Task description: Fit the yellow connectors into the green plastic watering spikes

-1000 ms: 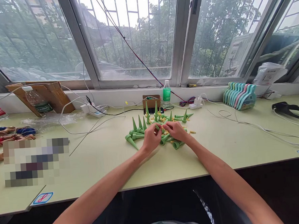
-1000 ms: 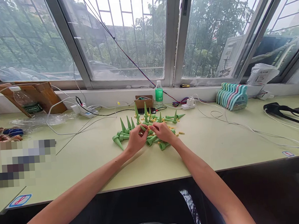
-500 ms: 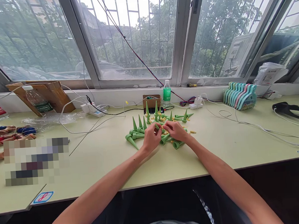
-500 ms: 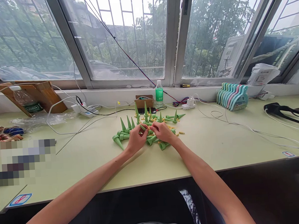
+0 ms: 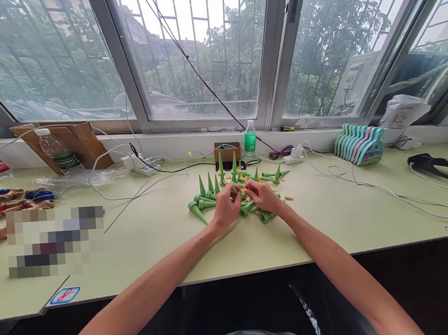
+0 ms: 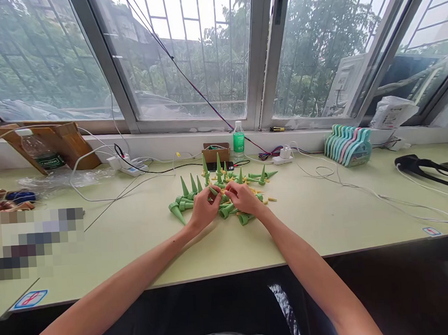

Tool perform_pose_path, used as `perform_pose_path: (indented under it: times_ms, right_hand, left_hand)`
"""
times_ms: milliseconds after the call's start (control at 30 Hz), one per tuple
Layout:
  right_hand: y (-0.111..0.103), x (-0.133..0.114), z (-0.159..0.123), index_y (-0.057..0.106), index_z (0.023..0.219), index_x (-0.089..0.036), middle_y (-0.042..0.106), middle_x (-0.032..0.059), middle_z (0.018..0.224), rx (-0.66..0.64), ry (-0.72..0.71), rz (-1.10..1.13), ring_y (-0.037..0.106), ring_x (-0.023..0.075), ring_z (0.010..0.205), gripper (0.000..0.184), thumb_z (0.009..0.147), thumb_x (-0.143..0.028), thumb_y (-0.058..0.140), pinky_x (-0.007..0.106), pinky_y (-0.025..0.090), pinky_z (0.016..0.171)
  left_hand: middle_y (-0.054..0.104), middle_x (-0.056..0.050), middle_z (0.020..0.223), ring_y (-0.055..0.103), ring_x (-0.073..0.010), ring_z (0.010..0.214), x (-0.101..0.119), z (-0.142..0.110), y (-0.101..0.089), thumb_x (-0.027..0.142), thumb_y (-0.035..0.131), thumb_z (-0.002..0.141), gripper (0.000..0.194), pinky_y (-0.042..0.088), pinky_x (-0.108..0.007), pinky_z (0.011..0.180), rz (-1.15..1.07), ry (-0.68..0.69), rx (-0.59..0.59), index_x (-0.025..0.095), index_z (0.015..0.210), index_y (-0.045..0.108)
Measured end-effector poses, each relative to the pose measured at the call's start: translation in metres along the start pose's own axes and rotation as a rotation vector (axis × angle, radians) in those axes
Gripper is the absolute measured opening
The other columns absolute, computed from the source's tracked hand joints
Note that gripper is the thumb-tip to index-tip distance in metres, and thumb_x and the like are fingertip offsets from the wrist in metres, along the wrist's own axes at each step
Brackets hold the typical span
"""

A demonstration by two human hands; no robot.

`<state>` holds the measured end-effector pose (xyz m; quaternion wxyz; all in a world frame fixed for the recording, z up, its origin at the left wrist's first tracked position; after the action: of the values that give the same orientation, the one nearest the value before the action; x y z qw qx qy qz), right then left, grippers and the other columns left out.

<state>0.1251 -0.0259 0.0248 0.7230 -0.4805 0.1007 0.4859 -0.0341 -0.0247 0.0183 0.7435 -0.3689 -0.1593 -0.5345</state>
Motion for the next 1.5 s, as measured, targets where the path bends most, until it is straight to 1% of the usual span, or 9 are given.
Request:
perform_pose_path:
  times_ms: [133,333,467,567,667,933,1200,1333,1500]
  right_hand:
    - [0.0005,0.0024,0.0007,0.049,0.077,-0.019,0.046,-0.0037,0.061,0.013,0.001,-0.025,0.037,0.0106,0.054,0.024,0.093,-0.036,0.045,0.024,0.029,0.055]
    - [0.0017,0.006,0.001,0.036,0.062,-0.019,0.036,-0.0048,0.054,0.018,0.007,-0.088,0.029,0.0094,0.052,0.038,0.095,-0.038,0.042,0.026,0.022,0.053]
    - [0.0008,0.0036,0.0008,0.04,0.063,-0.019,0.038,-0.0045,0.054,0.033,0.017,-0.089,0.031,0.0098,0.052,0.039,0.095,-0.04,0.042,0.025,0.024,0.053]
    - [-0.0001,-0.0002,0.0002,0.052,0.077,-0.019,0.047,-0.0037,0.058,0.016,0.017,-0.05,0.037,0.0107,0.052,0.029,0.094,-0.04,0.044,0.025,0.028,0.054]
    - [-0.0004,-0.0021,0.0,0.054,0.089,-0.019,0.052,-0.0029,0.062,-0.006,0.009,-0.015,0.041,0.0117,0.054,0.021,0.093,-0.038,0.046,0.024,0.032,0.055]
    - [0.0005,0.0025,0.0005,0.05,0.081,-0.019,0.049,-0.0031,0.063,-0.004,0.0,-0.041,0.04,0.0114,0.055,0.021,0.094,-0.035,0.044,0.024,0.03,0.055]
    - [0.0009,0.0051,0.0005,0.041,0.068,-0.019,0.039,-0.0044,0.057,-0.005,0.019,-0.114,0.032,0.0102,0.053,0.032,0.094,-0.037,0.042,0.025,0.025,0.053]
    - [0.001,0.0058,0.0007,0.037,0.064,-0.019,0.038,-0.0039,0.055,0.01,0.012,-0.151,0.03,0.0101,0.052,0.037,0.096,-0.038,0.038,0.026,0.023,0.053]
    - [0.0005,0.0045,0.0009,0.039,0.062,-0.019,0.039,-0.0029,0.055,0.008,0.008,-0.178,0.03,0.0102,0.052,0.042,0.097,-0.041,0.035,0.026,0.022,0.054]
  left_hand:
    - [0.061,0.0,0.073,0.047,-0.0094,0.055,0.0006,-0.0011,0.0002,0.016,0.055,0.082,0.003,0.041,-0.022,0.053,0.007,0.002,-0.006,0.018,0.081,0.057]
    - [0.06,0.001,0.07,0.047,-0.0092,0.053,0.0032,-0.0021,-0.0005,0.018,0.054,0.083,0.004,0.04,-0.022,0.054,0.016,0.001,-0.025,0.018,0.08,0.057]
    - [0.06,0.001,0.07,0.046,-0.0092,0.052,0.0044,-0.0016,-0.0011,0.019,0.054,0.083,0.005,0.04,-0.023,0.053,0.007,0.003,-0.02,0.018,0.081,0.058]
    - [0.061,0.0,0.072,0.047,-0.0094,0.053,0.0047,-0.0011,-0.0016,0.019,0.054,0.083,0.004,0.04,-0.023,0.053,0.004,0.002,-0.004,0.018,0.081,0.058]
    - [0.061,-0.001,0.073,0.047,-0.0095,0.053,0.0048,-0.0007,-0.0017,0.019,0.054,0.084,0.005,0.04,-0.023,0.054,0.004,-0.001,0.001,0.018,0.08,0.057]
    - [0.06,-0.001,0.073,0.048,-0.0101,0.055,0.0042,-0.0011,-0.0013,0.018,0.055,0.083,0.003,0.041,-0.023,0.054,0.002,-0.004,-0.021,0.018,0.08,0.057]
    - [0.061,-0.001,0.075,0.048,-0.0096,0.056,0.0049,-0.0013,-0.0014,0.018,0.054,0.082,0.004,0.042,-0.022,0.053,-0.011,0.002,-0.029,0.018,0.08,0.057]
    - [0.06,-0.001,0.074,0.048,-0.0097,0.056,0.0068,-0.0017,-0.0011,0.019,0.054,0.083,0.006,0.042,-0.021,0.051,-0.025,0.009,-0.04,0.018,0.079,0.058]
    - [0.061,-0.002,0.076,0.048,-0.0096,0.057,0.0087,-0.002,-0.0012,0.019,0.054,0.083,0.006,0.043,-0.021,0.05,-0.04,0.029,-0.042,0.018,0.079,0.058]
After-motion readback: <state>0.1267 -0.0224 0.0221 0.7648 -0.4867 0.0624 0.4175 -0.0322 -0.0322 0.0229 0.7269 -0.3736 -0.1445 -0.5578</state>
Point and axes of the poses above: each hand's wrist, its own z-axis towards the middle knuckle, its own y-axis out of the palm, x = y × z, the point moved 2 cm from there along z, towards the middle knuckle
